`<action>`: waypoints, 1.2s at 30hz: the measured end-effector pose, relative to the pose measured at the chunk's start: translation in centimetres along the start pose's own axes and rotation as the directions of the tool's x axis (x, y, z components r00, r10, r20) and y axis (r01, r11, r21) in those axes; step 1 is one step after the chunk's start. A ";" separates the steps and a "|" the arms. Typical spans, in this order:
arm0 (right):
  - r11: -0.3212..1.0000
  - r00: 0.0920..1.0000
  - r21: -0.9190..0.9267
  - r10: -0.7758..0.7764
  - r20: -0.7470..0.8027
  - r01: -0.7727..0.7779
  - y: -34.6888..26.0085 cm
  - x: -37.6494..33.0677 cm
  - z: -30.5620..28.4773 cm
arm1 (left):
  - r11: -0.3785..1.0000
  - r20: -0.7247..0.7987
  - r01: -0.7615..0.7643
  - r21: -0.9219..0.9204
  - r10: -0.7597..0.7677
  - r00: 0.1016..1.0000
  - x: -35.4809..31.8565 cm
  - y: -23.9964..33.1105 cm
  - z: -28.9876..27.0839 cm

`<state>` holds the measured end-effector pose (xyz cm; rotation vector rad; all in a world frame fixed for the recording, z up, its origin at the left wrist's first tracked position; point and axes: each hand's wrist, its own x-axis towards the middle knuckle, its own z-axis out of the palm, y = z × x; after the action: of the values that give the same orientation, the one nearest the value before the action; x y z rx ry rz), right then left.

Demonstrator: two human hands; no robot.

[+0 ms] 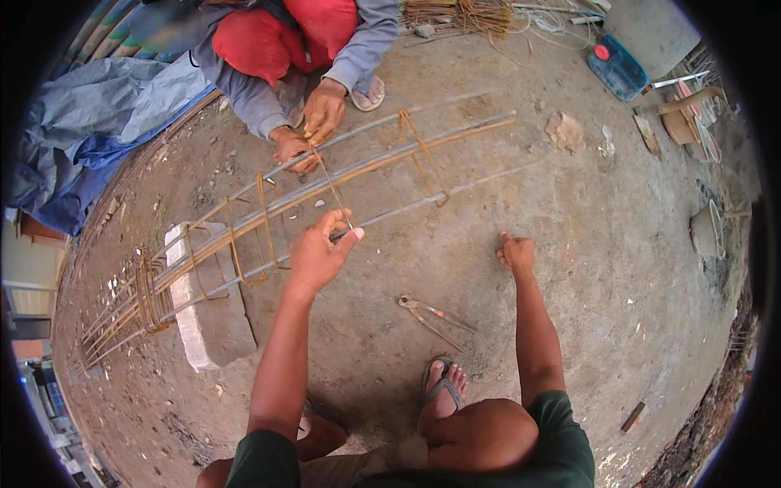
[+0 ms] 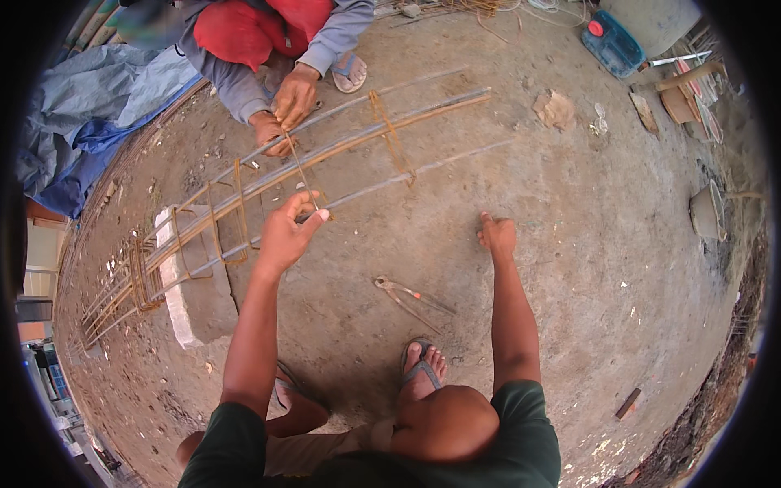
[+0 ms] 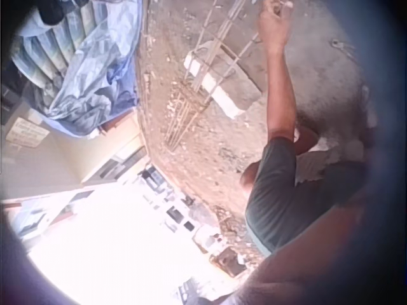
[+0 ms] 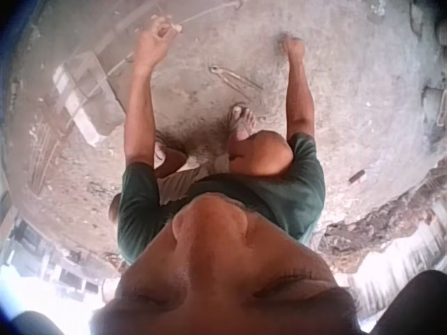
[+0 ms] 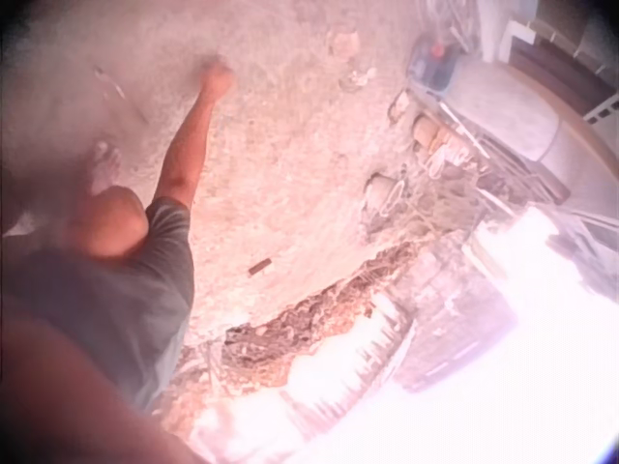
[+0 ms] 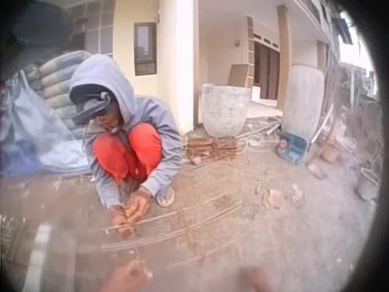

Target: The person ties wire around intersecting steel bars to form a rebar cage using pliers. They repeatedly wrap and twist wire at multiple joints while a coworker works nearby.

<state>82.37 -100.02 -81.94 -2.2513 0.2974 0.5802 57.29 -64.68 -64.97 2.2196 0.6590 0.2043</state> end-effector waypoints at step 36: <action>0.519 0.803 0.778 -0.259 0.537 -0.353 -12.4 -25.7 16.8 | 0.999 0.004 0.010 0.034 -0.010 1.000 0.8 -0.1 -2.1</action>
<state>59.54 -78.47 -71.29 -0.9846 0.2401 0.8995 57.21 -62.84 -63.70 2.2484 0.6763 0.1850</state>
